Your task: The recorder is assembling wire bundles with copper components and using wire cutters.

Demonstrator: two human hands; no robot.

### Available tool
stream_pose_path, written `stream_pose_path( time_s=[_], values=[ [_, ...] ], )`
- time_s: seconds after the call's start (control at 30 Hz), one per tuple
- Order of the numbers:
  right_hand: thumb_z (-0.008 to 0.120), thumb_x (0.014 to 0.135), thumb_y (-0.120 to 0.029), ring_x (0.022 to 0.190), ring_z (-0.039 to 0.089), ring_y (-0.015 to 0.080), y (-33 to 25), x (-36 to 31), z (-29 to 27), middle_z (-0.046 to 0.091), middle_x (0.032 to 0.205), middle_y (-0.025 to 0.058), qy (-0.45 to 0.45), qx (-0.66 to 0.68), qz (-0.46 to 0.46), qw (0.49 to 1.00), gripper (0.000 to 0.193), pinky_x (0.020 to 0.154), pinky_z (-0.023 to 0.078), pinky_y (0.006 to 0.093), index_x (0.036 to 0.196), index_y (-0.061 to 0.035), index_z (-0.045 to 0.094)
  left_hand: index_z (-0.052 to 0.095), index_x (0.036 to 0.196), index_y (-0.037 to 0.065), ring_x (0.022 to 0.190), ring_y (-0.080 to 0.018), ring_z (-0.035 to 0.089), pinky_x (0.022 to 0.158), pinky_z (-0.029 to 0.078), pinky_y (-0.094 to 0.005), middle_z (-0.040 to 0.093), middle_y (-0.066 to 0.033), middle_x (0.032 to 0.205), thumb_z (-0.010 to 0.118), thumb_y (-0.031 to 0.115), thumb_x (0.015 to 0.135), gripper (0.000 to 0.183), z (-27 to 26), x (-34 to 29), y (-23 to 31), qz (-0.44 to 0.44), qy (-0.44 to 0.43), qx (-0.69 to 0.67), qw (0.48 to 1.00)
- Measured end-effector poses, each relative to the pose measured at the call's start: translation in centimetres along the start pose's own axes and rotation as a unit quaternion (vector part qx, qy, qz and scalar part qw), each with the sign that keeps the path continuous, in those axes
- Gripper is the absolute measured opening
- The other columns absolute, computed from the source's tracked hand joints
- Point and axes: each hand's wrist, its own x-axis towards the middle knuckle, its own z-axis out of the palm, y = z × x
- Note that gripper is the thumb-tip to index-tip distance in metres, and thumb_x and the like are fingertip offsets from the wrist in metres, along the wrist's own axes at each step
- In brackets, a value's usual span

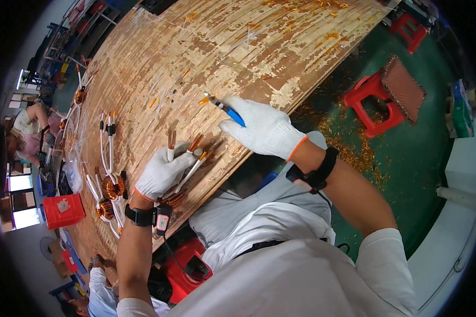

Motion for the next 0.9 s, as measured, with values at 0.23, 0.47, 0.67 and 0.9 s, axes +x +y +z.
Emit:
stream_pose_path(
  time_s=[0.23, 0.47, 0.67, 0.9],
  values=[
    [0.057, 0.095, -0.052, 0.101, 0.067, 0.045, -3.8, 0.4, 1.5, 0.069, 0.107, 0.0253, -0.225, 0.013, 0.118, 0.967, 0.054, 0.089, 0.052, 0.0493, 0.121, -0.0051, 0.054, 0.068, 0.116, -0.002, 0.077, -0.0063, 0.054, 0.069, 0.047, -0.0251, 0.066, 0.0011, 0.087, 0.061, 0.019, 0.101, 0.027, -0.2, -0.2, -0.2, -0.006, 0.0, 0.003, 1.0],
    [0.059, 0.097, -0.037, 0.092, 0.07, 0.0392, -3.4, -3.3, 2.0, 0.068, 0.101, 0.0191, -0.106, -0.069, 0.005, 0.992, 0.044, 0.085, 0.055, 0.0477, 0.134, -0.0136, 0.056, 0.065, 0.124, -0.002, 0.092, -0.0101, 0.064, 0.081, 0.051, -0.0266, 0.073, -0.0055, 0.101, 0.062, 0.015, 0.101, 0.029, 0.5, -0.3, 0.1, 0.034, 0.052, 0.003, 0.998],
    [0.062, 0.097, -0.036, 0.095, 0.07, 0.0352, -5.3, -3.3, 2.4, 0.066, 0.107, 0.0152, -0.119, -0.11, 0.022, 0.987, 0.047, 0.079, 0.058, 0.0453, 0.14, -0.019, 0.055, 0.068, 0.118, -0.002, 0.083, -0.0091, 0.058, 0.076, 0.049, -0.0283, 0.07, -0.0041, 0.092, 0.064, 0.016, 0.099, 0.026, 0.6, -0.8, -0.6, 0.07, 0.062, 0.007, 0.996],
    [0.061, 0.096, -0.034, 0.091, 0.069, 0.0357, -4.5, -3.2, 2.4, 0.066, 0.1, 0.017, -0.118, -0.106, -0.011, 0.987, 0.043, 0.075, 0.057, 0.0454, 0.135, -0.0166, 0.058, 0.068, 0.117, 0.001, 0.076, -0.0104, 0.057, 0.072, 0.049, -0.0296, 0.067, -0.0028, 0.083, 0.063, 0.019, 0.1, 0.025, 0.9, -0.7, -1.1, 0.086, 0.077, 0.02, 0.993]
  ],
)
